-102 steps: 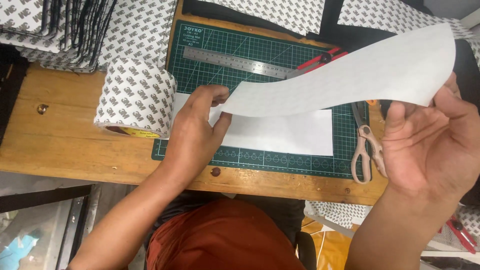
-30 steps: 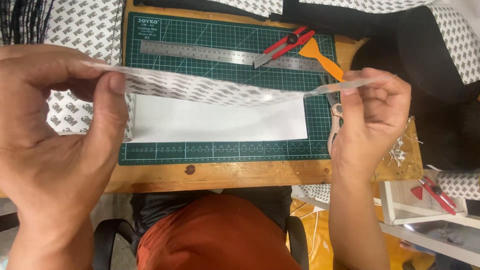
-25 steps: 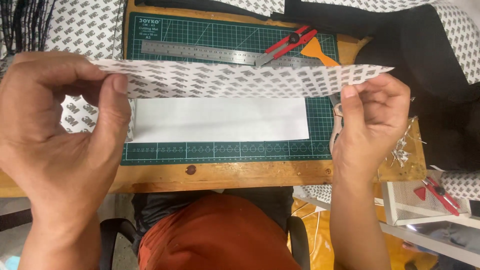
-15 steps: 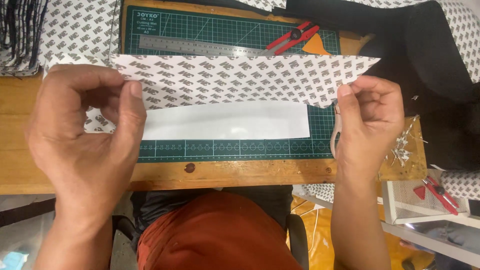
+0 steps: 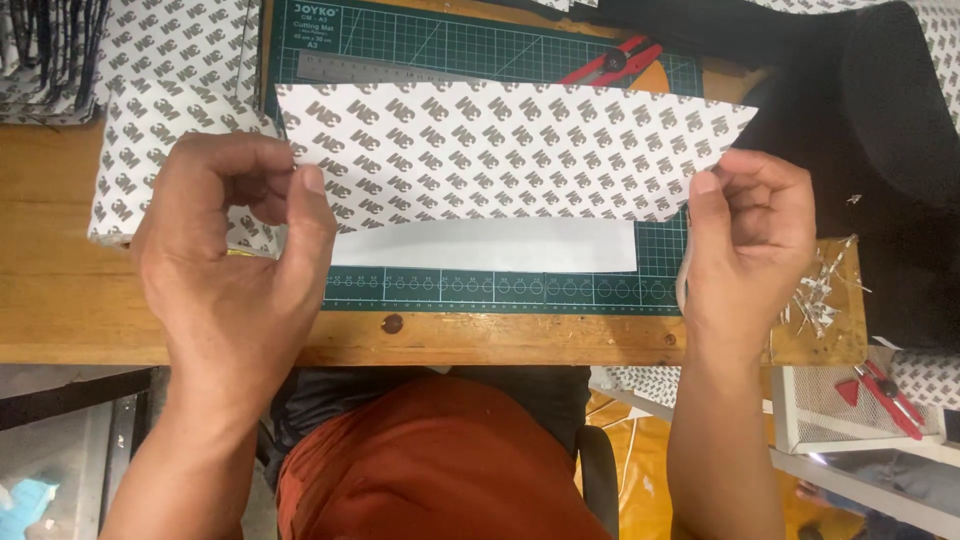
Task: Cut adhesive tape to size, peel off the backing, and apply it to a surface using a scraper.
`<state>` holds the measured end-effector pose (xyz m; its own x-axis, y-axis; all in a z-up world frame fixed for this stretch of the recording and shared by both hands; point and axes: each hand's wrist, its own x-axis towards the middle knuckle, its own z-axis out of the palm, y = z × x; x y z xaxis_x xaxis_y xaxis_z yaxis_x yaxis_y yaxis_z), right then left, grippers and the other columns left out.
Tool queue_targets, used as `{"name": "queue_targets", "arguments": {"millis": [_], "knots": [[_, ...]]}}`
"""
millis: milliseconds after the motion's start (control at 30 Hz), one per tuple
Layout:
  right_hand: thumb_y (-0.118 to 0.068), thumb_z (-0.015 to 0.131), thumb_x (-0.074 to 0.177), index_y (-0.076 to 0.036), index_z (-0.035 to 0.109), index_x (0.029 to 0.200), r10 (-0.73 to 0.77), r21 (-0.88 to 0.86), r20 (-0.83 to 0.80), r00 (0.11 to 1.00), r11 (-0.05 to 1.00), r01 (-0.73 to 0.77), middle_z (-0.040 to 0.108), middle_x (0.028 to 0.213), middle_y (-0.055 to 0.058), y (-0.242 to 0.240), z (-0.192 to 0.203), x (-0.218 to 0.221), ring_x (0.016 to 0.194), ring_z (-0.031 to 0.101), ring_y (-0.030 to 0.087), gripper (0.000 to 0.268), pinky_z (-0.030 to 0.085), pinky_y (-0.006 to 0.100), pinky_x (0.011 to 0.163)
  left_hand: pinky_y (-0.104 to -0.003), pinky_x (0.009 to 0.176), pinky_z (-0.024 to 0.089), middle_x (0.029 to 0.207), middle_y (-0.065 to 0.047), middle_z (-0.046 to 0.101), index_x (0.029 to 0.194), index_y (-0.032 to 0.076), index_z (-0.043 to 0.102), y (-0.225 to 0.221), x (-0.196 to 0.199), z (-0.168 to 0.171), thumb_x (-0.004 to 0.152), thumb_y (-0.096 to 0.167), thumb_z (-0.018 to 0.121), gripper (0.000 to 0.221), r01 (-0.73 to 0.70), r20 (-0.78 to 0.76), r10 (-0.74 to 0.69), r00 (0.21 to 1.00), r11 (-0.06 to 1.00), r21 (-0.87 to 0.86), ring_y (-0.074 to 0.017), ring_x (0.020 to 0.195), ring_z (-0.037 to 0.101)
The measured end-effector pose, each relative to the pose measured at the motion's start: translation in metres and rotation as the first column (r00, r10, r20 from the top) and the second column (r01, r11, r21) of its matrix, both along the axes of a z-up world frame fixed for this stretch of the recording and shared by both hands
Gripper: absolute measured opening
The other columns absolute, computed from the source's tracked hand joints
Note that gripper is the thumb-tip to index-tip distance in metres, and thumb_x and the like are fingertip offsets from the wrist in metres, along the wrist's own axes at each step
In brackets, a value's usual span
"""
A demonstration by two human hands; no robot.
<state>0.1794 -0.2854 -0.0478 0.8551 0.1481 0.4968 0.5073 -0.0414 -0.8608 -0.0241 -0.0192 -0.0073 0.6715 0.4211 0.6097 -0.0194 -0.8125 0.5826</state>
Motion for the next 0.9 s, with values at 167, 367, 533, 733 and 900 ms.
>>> {"name": "queue_targets", "arguments": {"millis": [167,367,533,733,900], "knots": [[0.01,0.069,0.105,-0.007,0.056,0.128,0.103,-0.06,-0.082,0.991,0.992,-0.108,0.059,0.107,0.004,-0.003,0.007,-0.005,0.104,0.058,0.009,0.031,0.052,0.021,0.1,-0.033,0.072,0.046,0.101,-0.017,0.061,0.117,-0.01,0.058,-0.003,-0.002,0.0,0.113,-0.007,0.067,0.011,-0.012,0.006,0.012,1.0,0.999,-0.051,-0.0217,0.082,0.052],[0.008,0.07,0.106,-0.008,0.057,0.128,0.031,-0.126,-0.061,0.998,0.991,-0.038,0.059,0.104,0.006,-0.008,0.012,-0.009,0.1,0.058,0.009,0.03,0.051,0.021,0.095,-0.032,0.066,0.045,0.099,-0.015,0.061,0.12,-0.009,0.057,-0.006,-0.001,-0.008,0.113,-0.005,0.069,0.014,-0.021,-0.034,0.021,0.999,1.0,-0.006,-0.0206,0.079,0.053],[0.006,0.07,0.108,-0.005,0.057,0.132,0.013,-0.187,-0.039,0.999,0.982,-0.02,0.059,0.104,0.007,-0.015,0.004,-0.009,0.099,0.058,0.009,0.03,0.049,0.02,0.092,-0.032,0.065,0.045,0.097,-0.012,0.06,0.12,-0.006,0.056,-0.01,-0.001,-0.012,0.111,-0.004,0.069,0.016,-0.036,-0.081,0.035,0.996,0.999,-0.012,-0.0186,0.076,0.051],[-0.005,0.075,0.105,-0.008,0.062,0.128,-0.027,-0.199,-0.208,0.978,0.98,-0.015,0.064,0.102,0.001,-0.023,-0.001,-0.006,0.094,0.062,0.004,0.026,0.054,0.017,0.092,-0.03,0.066,0.048,0.099,-0.012,0.06,0.117,-0.004,0.057,-0.016,0.005,-0.012,0.107,-0.002,0.066,0.013,-0.056,-0.079,0.048,0.996,0.993,-0.103,-0.0185,0.079,0.055],[-0.008,0.076,0.104,-0.011,0.067,0.119,-0.091,-0.264,-0.286,0.954,0.964,0.013,0.067,0.099,-0.002,-0.023,0.0,-0.006,0.092,0.063,0.003,0.018,0.054,0.015,0.088,-0.037,0.07,0.048,0.097,-0.011,0.056,0.111,-0.002,0.059,-0.019,0.009,-0.015,0.106,-0.004,0.065,0.008,-0.092,-0.074,0.092,0.993,0.996,0.001,-0.0208,0.078,0.053]]}}
